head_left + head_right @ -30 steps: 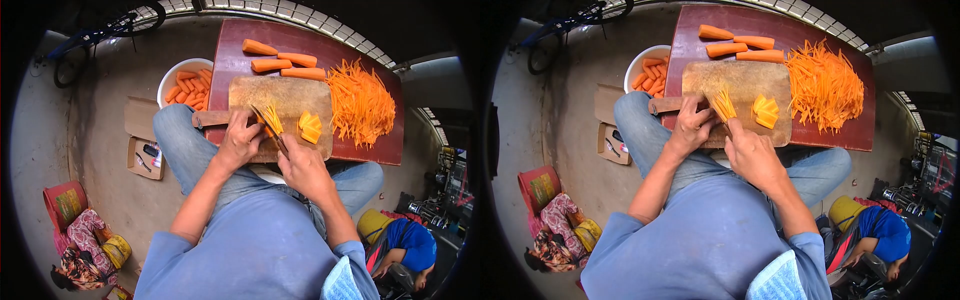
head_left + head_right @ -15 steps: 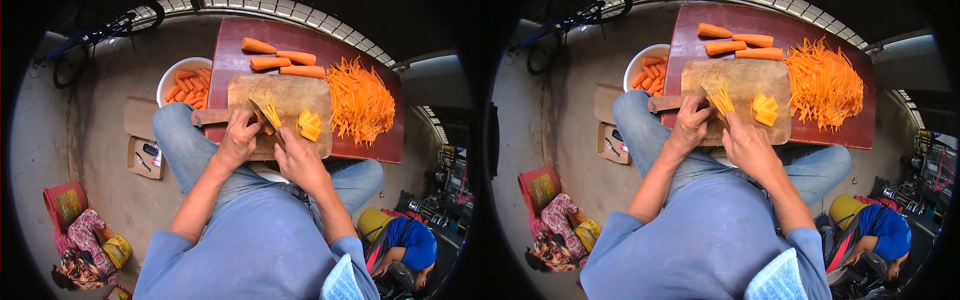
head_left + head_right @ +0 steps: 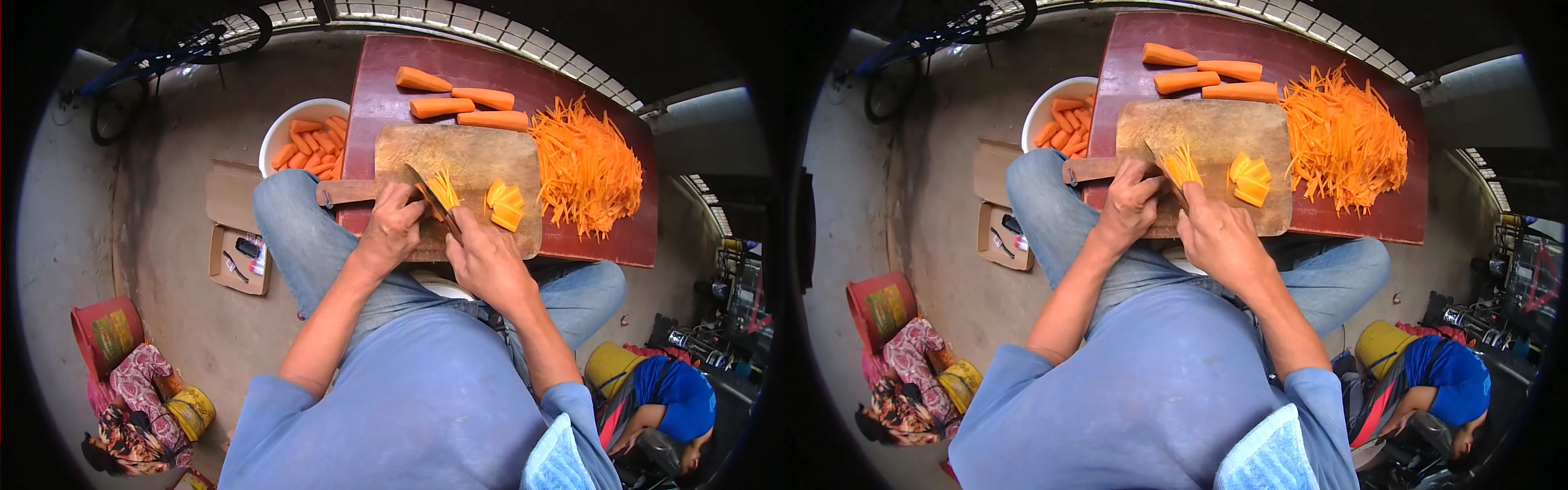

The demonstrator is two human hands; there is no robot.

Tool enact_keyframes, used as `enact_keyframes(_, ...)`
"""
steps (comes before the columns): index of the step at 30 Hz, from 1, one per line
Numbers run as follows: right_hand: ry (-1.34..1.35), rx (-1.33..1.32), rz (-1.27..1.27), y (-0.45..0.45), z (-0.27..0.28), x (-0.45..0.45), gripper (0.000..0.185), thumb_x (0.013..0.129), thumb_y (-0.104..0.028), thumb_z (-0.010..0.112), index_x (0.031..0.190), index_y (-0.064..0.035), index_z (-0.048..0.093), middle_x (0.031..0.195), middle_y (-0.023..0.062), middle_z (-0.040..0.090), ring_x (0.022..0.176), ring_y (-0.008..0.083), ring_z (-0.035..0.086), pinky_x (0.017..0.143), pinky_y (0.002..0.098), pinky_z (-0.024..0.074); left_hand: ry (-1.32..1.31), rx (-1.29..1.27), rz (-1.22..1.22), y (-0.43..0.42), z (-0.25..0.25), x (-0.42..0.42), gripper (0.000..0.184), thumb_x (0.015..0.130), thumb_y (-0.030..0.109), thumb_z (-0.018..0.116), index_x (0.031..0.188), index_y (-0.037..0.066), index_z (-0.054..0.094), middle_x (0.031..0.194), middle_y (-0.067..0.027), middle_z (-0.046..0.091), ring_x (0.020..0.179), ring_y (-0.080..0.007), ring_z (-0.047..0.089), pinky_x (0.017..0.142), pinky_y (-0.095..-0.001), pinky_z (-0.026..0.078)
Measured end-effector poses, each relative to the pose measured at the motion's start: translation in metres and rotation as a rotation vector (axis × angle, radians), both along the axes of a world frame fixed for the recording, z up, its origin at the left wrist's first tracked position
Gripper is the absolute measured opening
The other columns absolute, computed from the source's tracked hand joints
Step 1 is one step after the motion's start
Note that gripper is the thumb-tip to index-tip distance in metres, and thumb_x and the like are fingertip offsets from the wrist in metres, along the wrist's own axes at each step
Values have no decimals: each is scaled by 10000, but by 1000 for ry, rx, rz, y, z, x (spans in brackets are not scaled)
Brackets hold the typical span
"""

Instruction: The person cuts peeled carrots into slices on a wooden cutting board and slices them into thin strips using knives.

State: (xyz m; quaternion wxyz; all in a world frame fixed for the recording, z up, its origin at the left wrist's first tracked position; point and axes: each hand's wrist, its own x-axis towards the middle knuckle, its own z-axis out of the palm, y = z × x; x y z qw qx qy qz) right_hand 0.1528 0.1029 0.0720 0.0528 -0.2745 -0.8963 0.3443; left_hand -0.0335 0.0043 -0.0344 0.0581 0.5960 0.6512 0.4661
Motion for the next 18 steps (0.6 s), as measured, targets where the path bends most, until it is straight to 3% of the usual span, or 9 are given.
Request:
enact_keyframes(4, -74, -33, -15, -7, 21, 6, 292, 1013, -66, 690, 1270, -16, 559, 952, 285, 758, 920, 535, 735, 813, 630, 562, -26, -10, 4, -2, -1, 1, 310, 750, -113, 667, 1023, -44, 795, 1037, -188, 664, 1013, -402, 634, 904, -481, 538)
enact_keyframes(10, -23, -10, -11, -2, -8, -2, 321, 1014, -75, 691, 1301, -11, 563, 977, 290, 765, 933, 524, 743, 826, 636, 568, 0, -7, 9, 0, -1, 0, 367, 758, -112, 671, 1085, -38, 819, 998, -176, 647, 991, -398, 629, 892, -482, 539)
enact_keyframes(16, -71, -48, -8, -6, 17, 7, 314, 1023, -82, 683, 1303, -1, 567, 999, 289, 770, 947, 531, 741, 839, 630, 569, -10, -10, 10, -2, 0, 1, 321, 757, -117, 678, 1049, -45, 790, 997, -171, 653, 983, -396, 631, 883, -473, 539)
enact_keyframes(18, -71, -54, -20, -7, 0, 8, 314, 1027, -86, 680, 1308, -3, 566, 1013, 293, 772, 965, 532, 741, 842, 625, 568, -10, 22, 5, -2, -1, 1, 297, 758, -119, 682, 1031, -48, 776, 1003, -174, 663, 982, -397, 637, 881, -472, 542)
